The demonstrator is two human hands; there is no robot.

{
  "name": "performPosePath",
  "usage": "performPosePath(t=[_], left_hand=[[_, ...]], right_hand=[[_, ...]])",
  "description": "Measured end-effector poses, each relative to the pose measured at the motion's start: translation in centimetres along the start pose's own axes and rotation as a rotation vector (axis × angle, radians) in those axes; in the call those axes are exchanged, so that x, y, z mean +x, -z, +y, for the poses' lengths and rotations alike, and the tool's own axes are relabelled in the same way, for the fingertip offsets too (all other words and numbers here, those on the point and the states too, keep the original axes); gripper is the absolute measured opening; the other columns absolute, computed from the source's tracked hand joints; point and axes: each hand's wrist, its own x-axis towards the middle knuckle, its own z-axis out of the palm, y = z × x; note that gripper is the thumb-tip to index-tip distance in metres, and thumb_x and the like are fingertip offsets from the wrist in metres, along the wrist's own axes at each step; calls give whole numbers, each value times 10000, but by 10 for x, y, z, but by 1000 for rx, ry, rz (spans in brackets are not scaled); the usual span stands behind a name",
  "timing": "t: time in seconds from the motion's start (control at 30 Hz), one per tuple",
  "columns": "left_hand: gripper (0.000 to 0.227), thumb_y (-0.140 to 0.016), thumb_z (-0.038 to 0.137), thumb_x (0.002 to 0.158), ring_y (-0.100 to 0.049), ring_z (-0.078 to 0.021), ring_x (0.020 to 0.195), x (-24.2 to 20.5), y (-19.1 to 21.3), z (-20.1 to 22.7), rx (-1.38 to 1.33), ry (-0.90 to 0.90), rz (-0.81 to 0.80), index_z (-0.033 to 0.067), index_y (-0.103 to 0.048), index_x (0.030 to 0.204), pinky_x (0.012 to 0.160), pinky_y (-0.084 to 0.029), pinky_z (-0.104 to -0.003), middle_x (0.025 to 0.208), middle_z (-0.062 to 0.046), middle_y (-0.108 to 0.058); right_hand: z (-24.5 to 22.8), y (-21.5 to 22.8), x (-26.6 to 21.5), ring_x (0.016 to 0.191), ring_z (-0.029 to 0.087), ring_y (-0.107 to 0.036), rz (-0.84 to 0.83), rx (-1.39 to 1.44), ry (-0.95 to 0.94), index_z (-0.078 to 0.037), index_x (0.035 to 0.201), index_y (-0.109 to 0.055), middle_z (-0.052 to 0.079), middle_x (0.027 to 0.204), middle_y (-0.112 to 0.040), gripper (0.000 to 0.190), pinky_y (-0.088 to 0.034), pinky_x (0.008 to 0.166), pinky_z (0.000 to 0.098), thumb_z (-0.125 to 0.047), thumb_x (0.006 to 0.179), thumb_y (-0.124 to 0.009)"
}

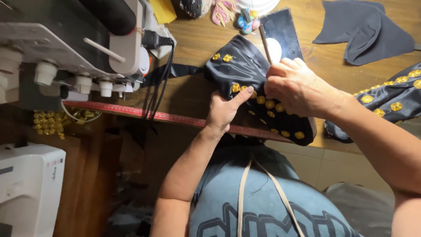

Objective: Decorating black fabric boots by gluing small gold flower ornaments using a hot glue gun

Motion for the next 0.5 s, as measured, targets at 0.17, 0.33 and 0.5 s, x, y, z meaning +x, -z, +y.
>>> performPosePath(t=[0.17, 0.33, 0.5], left_hand=[[477, -988, 244, 677, -721, -185, 939, 1, -4, 1, -46, -52, 7, 4, -777, 1030, 855, -587, -395, 919, -116, -773], [483, -988, 193, 674, -722, -176, 963, 5, -5, -4, -75, -63, -6, -13, -773, 1055, 874, -584, -395, 941, -125, -775], [469, -982, 154, 669, -719, -195, 934, 5, -10, 0, -126, -50, -23, -42, -771, 1041, 861, -584, -413, 917, -135, -770]], right_hand=[[39, 25, -39, 1038, 318, -634, 152, 120, -22, -143, 1040, -667, 41, 1120, -646, 103, -491, 897, 430, -231, 989, -687], [25, 38, -43, 986, 280, -668, 139, 223, -251, -140, 1070, -735, 45, 1071, -706, 145, -515, 866, 390, -255, 981, -736], [7, 55, -46, 939, 247, -698, 128, 301, -453, -137, 1097, -797, 50, 1027, -760, 187, -538, 838, 354, -277, 975, -781]])
